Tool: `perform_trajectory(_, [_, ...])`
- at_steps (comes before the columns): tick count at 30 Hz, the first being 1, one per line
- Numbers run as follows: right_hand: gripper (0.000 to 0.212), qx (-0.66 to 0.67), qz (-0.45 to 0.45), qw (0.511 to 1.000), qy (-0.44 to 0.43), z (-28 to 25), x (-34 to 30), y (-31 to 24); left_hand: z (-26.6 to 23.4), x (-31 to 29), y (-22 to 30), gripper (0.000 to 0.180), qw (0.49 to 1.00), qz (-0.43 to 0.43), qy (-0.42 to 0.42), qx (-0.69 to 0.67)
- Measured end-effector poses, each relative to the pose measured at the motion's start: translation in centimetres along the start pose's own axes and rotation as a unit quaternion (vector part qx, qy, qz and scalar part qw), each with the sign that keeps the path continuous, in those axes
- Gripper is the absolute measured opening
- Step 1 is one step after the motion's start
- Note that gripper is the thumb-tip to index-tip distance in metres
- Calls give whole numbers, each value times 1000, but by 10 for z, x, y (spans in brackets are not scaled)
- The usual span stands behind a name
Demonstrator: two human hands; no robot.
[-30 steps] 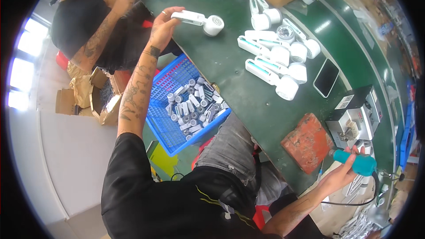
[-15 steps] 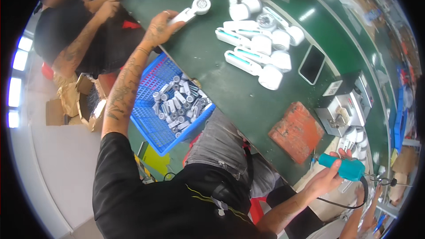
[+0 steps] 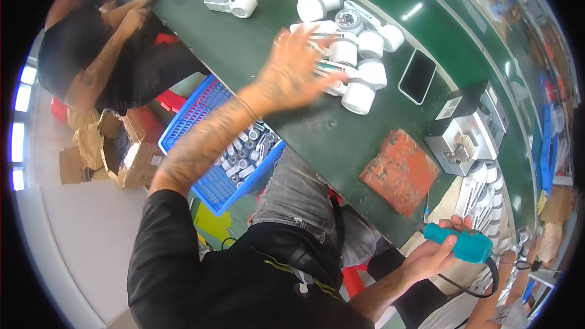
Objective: Assembling small handheld portable fans at a factory workbench using a motorized screwdriver.
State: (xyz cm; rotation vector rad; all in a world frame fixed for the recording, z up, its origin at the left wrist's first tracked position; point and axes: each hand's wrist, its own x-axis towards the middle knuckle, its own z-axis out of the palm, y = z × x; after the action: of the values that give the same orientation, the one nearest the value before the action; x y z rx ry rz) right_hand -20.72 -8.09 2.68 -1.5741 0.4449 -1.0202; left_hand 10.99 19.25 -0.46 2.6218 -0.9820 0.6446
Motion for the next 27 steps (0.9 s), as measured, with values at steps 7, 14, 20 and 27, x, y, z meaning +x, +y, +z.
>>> perform_trajectory(7, [59,-10,5,1000,-29,-4,-3,-3,8,-24,3,71,999,-33,-14,-31])
perform_trajectory(14, [59,-4,11,1000,-10,-7,-4,-3,-7,-45,-77,56,998,-40,-26,-46])
perform_trajectory(20, [62,-4,15,999,-42,0,-2,-1,-20,-49,-146,56,997,-47,-24,-53])
perform_trajectory(27, [63,20,27,999,9,-13,-12,0,6,-42,-220,42,995,16,80,58])
